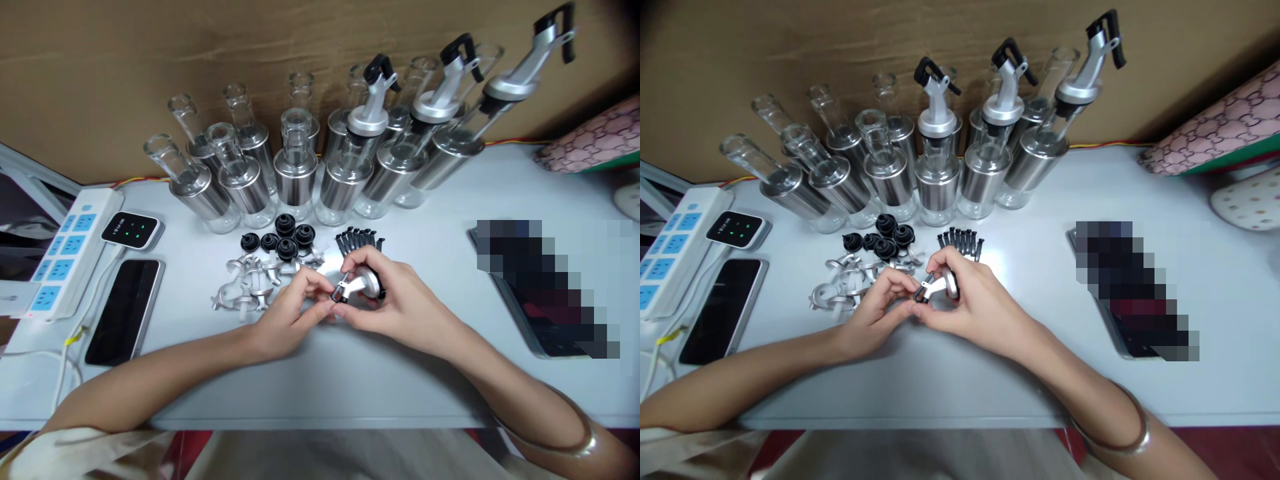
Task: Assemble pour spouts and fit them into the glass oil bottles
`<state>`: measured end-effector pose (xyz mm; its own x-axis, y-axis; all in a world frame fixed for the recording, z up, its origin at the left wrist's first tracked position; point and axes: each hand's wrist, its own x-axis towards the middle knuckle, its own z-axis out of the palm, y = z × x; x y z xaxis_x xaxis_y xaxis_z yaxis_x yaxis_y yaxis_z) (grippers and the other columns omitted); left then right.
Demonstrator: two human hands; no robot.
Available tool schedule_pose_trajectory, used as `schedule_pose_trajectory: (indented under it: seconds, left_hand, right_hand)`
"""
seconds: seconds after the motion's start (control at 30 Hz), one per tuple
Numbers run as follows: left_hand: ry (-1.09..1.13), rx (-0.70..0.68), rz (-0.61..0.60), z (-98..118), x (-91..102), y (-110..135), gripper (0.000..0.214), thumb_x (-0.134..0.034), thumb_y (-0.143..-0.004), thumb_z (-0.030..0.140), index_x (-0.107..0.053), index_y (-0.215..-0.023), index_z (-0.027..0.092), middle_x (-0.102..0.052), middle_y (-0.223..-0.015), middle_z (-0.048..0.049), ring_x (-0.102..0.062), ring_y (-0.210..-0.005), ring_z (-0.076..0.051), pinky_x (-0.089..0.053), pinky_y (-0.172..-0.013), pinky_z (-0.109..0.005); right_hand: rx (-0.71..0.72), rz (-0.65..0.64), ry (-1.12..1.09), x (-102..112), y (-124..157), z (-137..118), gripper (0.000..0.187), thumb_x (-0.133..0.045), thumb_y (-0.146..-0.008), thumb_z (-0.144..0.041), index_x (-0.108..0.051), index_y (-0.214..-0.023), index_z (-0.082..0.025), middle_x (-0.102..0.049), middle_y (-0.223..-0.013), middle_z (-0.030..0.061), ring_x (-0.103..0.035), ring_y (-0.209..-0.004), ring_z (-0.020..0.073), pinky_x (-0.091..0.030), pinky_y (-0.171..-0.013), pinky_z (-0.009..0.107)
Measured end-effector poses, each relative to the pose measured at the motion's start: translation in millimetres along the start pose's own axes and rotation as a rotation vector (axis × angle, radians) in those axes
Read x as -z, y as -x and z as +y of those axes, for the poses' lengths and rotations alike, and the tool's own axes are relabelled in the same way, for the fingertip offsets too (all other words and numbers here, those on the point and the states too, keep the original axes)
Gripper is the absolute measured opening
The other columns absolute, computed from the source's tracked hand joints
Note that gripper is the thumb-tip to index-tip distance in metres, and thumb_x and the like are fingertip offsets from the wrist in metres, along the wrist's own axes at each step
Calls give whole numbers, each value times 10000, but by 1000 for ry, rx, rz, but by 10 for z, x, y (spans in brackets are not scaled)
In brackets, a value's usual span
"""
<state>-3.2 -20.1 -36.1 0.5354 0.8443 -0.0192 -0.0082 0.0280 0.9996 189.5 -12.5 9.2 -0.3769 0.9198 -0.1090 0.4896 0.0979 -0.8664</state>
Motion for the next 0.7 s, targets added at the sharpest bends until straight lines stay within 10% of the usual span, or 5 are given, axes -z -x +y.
schedule_pose_trajectory:
  seconds: [0.7]
  left_hand:
    - [150, -46, 18, 0, -4, 0, 270, -554, -929, 391, -397, -811, 205, -563, -715, 30, -608, -646, -112, -475, -641, -252]
  right_hand:
    - [81, 7, 4, -42, -6, -1, 348, -680, -811, -372, -486, -1049, -209, -576, -864, -11, -442, -519, 66, -387, -476, 201]
